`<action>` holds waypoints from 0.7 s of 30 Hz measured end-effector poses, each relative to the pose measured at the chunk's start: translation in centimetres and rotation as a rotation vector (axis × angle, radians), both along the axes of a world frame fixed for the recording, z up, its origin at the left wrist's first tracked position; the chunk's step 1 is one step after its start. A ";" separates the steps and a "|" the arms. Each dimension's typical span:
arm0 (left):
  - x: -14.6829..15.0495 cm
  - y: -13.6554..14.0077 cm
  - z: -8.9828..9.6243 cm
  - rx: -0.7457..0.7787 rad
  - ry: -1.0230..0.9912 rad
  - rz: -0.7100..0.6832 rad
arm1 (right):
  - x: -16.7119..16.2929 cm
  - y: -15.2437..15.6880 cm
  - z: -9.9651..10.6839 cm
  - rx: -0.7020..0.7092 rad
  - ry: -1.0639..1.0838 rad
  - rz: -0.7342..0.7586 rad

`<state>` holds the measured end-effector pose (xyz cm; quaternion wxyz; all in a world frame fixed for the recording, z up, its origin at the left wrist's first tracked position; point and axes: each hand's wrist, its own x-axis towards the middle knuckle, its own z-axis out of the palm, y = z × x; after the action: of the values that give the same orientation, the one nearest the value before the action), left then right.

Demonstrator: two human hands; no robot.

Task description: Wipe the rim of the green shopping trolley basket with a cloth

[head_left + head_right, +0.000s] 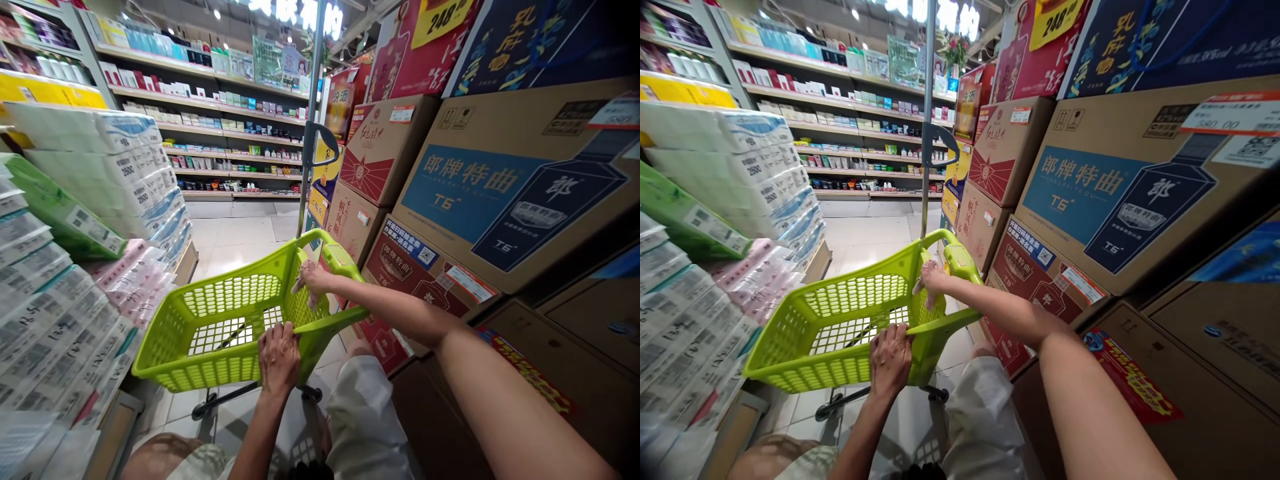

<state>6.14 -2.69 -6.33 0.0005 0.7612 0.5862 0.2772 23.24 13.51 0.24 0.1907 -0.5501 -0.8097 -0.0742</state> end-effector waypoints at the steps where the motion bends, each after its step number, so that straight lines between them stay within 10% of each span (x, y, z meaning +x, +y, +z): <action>1: 0.0 0.1 -0.1 0.003 0.004 0.000 | 0.6 -1.2 0.3 -0.070 -0.045 0.039; 8: 1.4 0.7 0.5 -0.031 0.058 0.036 | 4.3 -9.9 5.4 -0.464 -0.356 0.301; 12: -0.1 1.5 1.2 -0.152 0.052 0.007 | 4.4 -12.9 5.0 -0.187 -0.324 0.051; 17: -3.2 2.4 1.4 -0.209 0.139 0.028 | -0.2 -13.7 -1.5 0.296 -0.078 -0.223; 21: -4.2 2.4 0.8 -0.208 0.215 0.019 | -5.7 -13.6 -6.9 0.557 0.051 -0.080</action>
<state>1.95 -0.28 -5.51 0.0140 0.7767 0.6157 0.1321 17.54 -0.10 -6.65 0.3515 -0.5095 -0.7309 -0.2875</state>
